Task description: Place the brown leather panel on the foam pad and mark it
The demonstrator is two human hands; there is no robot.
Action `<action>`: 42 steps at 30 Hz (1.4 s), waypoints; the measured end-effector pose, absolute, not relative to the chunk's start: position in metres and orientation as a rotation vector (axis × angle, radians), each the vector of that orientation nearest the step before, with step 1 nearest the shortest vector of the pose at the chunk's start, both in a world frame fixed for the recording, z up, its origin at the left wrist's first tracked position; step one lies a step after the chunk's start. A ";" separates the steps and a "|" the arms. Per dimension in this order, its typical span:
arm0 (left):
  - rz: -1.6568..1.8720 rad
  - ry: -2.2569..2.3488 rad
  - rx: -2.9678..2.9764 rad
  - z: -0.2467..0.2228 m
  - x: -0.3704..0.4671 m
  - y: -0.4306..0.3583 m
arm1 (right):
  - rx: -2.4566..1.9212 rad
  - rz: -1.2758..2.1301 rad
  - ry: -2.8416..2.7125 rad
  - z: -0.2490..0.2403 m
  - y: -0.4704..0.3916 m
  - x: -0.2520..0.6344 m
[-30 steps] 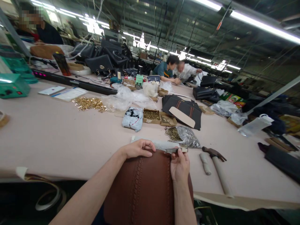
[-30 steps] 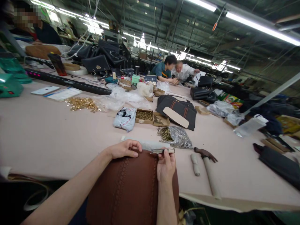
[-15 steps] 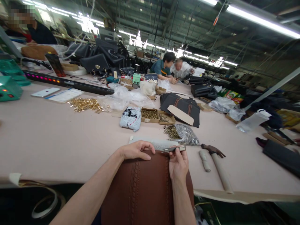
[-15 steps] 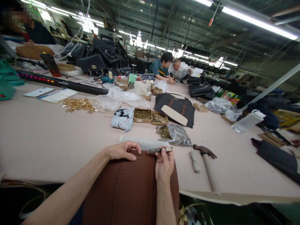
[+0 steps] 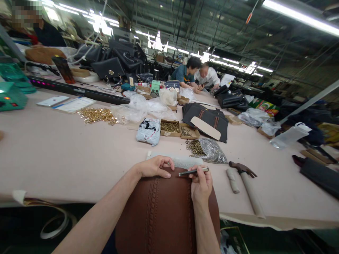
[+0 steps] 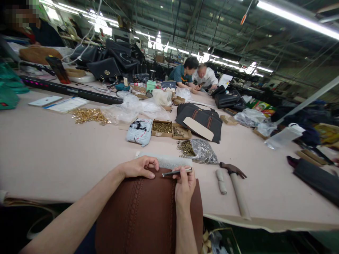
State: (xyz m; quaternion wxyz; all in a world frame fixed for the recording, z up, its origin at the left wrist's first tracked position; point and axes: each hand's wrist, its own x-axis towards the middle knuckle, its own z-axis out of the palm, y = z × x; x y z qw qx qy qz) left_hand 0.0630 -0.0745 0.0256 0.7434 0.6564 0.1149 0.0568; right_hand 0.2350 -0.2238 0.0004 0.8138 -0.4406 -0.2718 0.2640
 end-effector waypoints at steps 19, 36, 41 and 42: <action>0.133 0.281 1.370 0.024 0.061 -0.074 | -0.964 0.581 -0.670 0.000 -0.225 0.232; 0.202 0.336 1.371 0.026 0.061 -0.077 | -0.865 0.586 -0.545 0.000 -0.222 0.234; 0.223 0.335 1.382 0.025 0.060 -0.078 | -0.877 0.581 -0.529 -0.002 -0.220 0.235; 0.227 0.335 1.386 0.024 0.060 -0.078 | -0.878 0.577 -0.529 -0.002 -0.220 0.235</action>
